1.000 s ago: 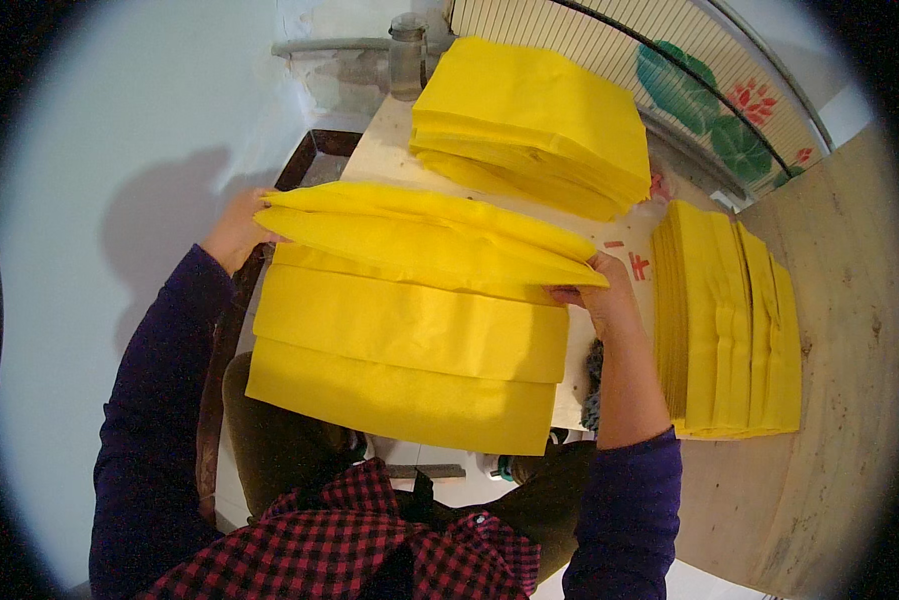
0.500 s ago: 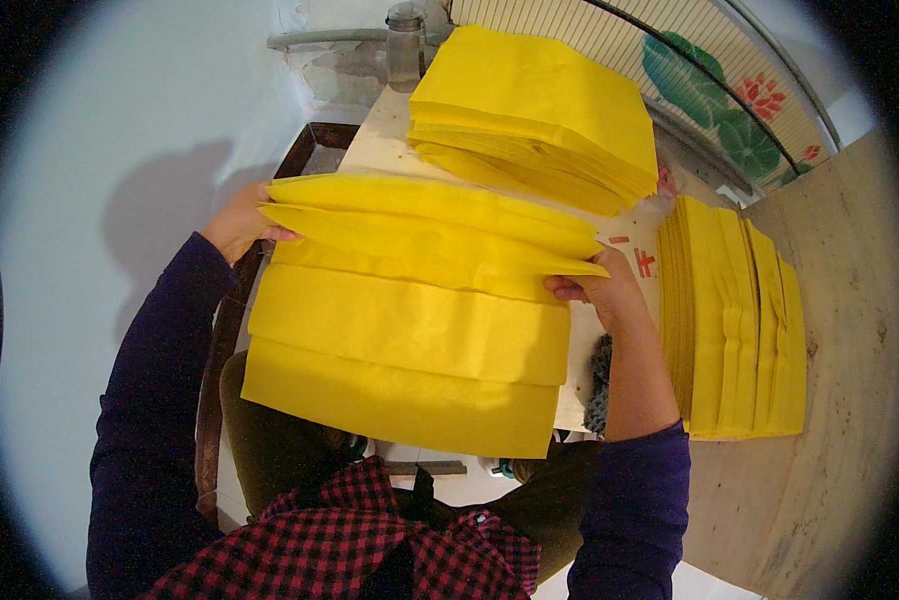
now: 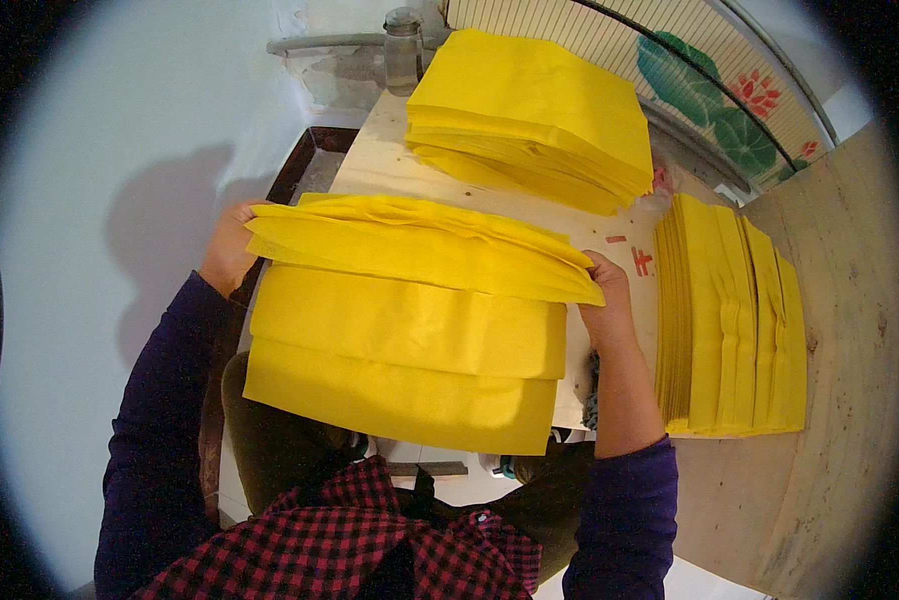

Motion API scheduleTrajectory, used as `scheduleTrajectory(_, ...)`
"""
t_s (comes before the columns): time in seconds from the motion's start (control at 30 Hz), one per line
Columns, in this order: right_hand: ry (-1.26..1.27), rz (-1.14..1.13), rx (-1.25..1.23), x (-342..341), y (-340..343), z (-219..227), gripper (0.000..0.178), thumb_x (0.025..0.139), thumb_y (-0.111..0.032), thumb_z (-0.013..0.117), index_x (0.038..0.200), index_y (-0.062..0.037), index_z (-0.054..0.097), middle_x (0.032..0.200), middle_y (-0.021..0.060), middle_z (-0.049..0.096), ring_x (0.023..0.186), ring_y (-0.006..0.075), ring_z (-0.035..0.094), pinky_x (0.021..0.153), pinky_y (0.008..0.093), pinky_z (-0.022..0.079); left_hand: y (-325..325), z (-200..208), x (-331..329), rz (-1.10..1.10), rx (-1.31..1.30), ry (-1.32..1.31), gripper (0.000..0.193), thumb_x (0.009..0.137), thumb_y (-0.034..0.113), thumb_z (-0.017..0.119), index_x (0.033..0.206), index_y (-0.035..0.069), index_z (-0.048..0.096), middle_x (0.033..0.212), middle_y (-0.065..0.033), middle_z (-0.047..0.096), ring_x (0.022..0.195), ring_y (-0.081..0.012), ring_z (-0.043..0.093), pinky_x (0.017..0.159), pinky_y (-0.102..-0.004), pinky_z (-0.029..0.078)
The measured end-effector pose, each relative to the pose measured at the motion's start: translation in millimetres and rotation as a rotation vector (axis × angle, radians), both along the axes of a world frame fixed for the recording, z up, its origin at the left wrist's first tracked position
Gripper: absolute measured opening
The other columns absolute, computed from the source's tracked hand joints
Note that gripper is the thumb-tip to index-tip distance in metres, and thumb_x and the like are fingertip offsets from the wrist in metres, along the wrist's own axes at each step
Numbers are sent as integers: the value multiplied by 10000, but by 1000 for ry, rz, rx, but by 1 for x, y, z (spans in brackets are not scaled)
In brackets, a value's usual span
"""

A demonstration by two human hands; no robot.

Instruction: The person folds yellow fabric pieces on a table. They smooth each piece, fold it in half, then fold the sides inward to create a compact rectangle. The folded pieces are stacked on the right side of the table.

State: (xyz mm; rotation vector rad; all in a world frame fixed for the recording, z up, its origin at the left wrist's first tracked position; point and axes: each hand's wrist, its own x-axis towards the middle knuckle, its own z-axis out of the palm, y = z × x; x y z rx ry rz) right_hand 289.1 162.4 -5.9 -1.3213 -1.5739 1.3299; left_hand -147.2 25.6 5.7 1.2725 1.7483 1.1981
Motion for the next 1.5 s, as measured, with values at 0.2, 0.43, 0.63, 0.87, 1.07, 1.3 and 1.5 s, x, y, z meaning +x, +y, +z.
scheduleTrajectory(0.2, -11, -14, 3, -3, -1, 6, 191, 905, -46, 636, 1089, 3, 652, 981, 57, 691, 852, 130, 655, 730, 277, 545, 3, 3, 6, -33, 46, 14, 147, 883, 65, 629, 970, -43, 679, 911, -54, 712, 830, -93, 616, 771, -255, 491)
scheduleTrajectory(0.43, 94, -47, -152, -9, 2, 24, 229, 918, -79, 633, 1129, 5, 612, 980, 115, 687, 850, 214, 695, 705, 316, 601, 5, 4, 7, 22, -87, -297, 209, 891, 54, 614, 1074, -32, 668, 983, -76, 706, 846, -134, 658, 776, -250, 517)
scheduleTrajectory(0.63, 114, -46, -30, -4, -13, 24, 222, 899, -61, 656, 1111, -6, 625, 998, 111, 686, 829, 197, 692, 733, 299, 587, -2, 1, 10, 19, -17, -262, 194, 875, 7, 606, 1052, -38, 674, 957, -80, 708, 822, -128, 658, 762, -241, 513)
scheduleTrajectory(0.87, 160, -31, 8, -5, -7, 2, 226, 939, -129, 618, 1149, -48, 623, 1046, 59, 669, 909, 188, 674, 761, 318, 572, -6, -6, 15, 54, 34, -177, 165, 876, 28, 618, 1008, -56, 671, 920, -74, 706, 822, -131, 646, 763, -249, 499)
scheduleTrajectory(1.07, 61, -114, 6, -11, -12, 10, 242, 933, -177, 631, 1117, -21, 644, 1004, 78, 686, 865, 184, 672, 745, 318, 557, -3, -9, 11, 53, 118, -146, 333, 876, 43, 639, 1199, -20, 584, 1075, -83, 667, 900, -125, 616, 777, -255, 494)
scheduleTrajectory(1.3, 148, -136, -36, -18, -10, 7, 144, 940, -82, 593, 1034, 18, 637, 868, 91, 687, 716, 161, 667, 686, 291, 558, -45, -3, 40, 533, 158, 298, 562, 755, -52, 718, 1269, 30, 506, 1185, -107, 589, 973, -214, 598, 899, -322, 465)
scheduleTrajectory(1.5, 204, -158, 16, -20, -17, 4, 144, 941, -70, 588, 1042, 10, 653, 882, 82, 689, 730, 153, 659, 677, 279, 536, -47, 48, 107, 8, 453, 816, 771, 662, 149, 828, 1339, 74, 467, 1375, -154, 480, 1298, -337, 422, 1106, -436, 307)
